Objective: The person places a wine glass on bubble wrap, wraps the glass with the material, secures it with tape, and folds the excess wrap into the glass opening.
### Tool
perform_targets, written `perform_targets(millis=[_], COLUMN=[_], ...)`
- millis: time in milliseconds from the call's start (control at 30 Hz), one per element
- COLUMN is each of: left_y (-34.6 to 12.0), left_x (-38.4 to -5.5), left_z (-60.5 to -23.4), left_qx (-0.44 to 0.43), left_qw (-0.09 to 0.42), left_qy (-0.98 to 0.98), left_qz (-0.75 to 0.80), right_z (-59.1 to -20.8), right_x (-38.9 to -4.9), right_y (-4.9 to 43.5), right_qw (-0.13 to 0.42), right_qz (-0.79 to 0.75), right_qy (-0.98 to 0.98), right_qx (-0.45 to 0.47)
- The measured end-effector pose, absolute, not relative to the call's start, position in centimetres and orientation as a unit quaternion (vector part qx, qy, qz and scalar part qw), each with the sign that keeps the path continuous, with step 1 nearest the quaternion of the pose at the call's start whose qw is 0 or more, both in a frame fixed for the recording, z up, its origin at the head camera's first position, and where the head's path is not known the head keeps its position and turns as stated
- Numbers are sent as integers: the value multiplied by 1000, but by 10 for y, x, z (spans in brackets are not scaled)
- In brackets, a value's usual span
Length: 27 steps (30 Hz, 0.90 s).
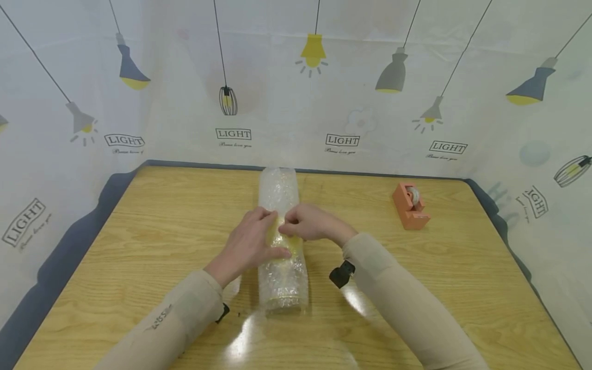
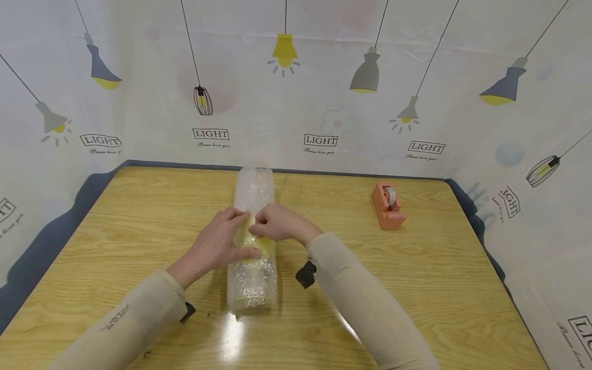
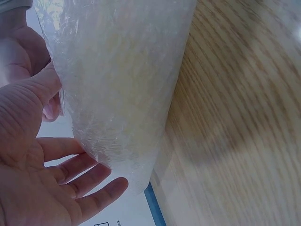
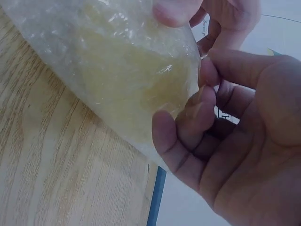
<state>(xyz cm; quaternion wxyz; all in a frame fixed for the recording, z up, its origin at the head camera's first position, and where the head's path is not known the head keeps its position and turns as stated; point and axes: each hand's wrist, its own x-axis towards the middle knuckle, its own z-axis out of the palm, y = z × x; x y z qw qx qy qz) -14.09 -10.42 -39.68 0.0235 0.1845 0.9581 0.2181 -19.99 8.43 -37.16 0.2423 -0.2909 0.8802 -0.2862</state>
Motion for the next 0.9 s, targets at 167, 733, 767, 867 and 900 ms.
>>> perform_targets(millis=[167, 733, 767, 867, 900], left_y=[-104, -105, -105, -106, -106], left_x=[-141, -140, -140, -140, -140], left_z=[-397, -398, -398, -398, -398], left_qx=[181, 179, 180, 180, 181], left_qw=[25, 26, 26, 25, 24], left_qy=[958, 957, 957, 957, 956], left_qz=[223, 227, 227, 228, 228], right_z=[-372, -377, -378, -380, -381], right_x=[-197, -196, -196, -195, -195], right_y=[83, 81, 81, 82, 82], right_qw=[228, 239, 238, 237, 237], right_qz=[-266, -258, -261, -272, -276], right_qy=[897, 918, 918, 919, 918], right_qx=[-270, -185, -179, -161, -156])
